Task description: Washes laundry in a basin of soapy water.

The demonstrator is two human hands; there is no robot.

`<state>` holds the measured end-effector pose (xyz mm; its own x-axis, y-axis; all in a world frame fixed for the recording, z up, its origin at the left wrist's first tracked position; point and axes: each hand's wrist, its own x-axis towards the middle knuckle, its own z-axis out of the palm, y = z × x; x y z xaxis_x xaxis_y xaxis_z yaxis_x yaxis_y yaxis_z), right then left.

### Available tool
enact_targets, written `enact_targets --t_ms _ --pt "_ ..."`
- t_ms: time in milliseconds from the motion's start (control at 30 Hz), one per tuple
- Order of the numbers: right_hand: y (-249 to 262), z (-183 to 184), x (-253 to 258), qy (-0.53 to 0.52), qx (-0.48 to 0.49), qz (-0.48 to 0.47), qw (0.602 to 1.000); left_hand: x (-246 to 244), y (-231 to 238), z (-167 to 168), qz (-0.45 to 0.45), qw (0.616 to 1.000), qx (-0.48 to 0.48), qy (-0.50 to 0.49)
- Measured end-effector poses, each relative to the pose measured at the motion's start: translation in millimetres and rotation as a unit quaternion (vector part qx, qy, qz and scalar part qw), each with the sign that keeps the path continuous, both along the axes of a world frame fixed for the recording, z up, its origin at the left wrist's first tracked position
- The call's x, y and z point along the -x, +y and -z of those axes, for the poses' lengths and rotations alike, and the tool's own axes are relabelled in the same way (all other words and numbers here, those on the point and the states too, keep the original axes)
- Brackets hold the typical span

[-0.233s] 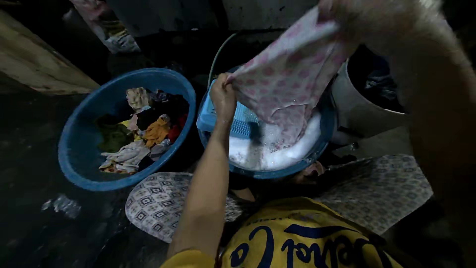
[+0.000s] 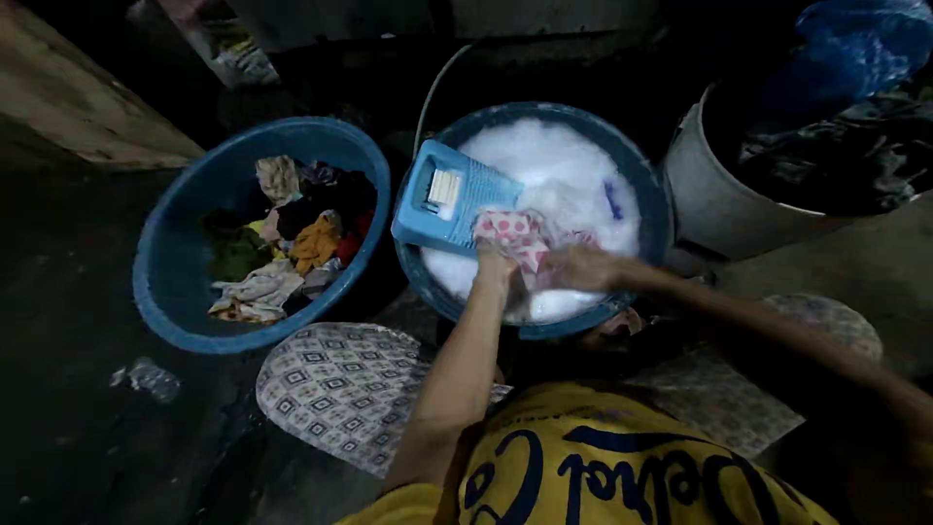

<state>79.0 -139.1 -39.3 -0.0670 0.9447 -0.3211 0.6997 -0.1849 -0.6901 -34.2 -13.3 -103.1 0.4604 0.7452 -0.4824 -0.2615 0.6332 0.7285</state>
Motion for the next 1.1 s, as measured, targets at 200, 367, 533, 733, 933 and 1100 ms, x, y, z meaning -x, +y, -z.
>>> enact_targets --t_ms 200,367,533,733,933,1100 --pt "-13 35 7 0.049 0.027 0.047 0.997 7 25 1 0.135 0.990 0.006 -0.038" --pt "7 33 -28 0.254 -0.306 0.294 0.869 6 18 -75 0.263 0.961 -0.065 -0.048" --pt "46 28 -9 0.013 0.012 0.200 0.980 -6 11 -144 0.303 0.905 -0.186 -0.233" --pt "3 61 -15 0.072 0.014 0.319 0.945 -8 11 -191 0.300 0.880 -0.242 -0.278" --pt "-19 94 -51 0.134 -0.049 0.342 0.929 -7 60 -124 0.237 0.961 -0.051 -0.129" --pt "-42 37 -81 0.291 -0.157 0.410 0.850 48 88 -72 0.229 0.972 -0.014 -0.040"
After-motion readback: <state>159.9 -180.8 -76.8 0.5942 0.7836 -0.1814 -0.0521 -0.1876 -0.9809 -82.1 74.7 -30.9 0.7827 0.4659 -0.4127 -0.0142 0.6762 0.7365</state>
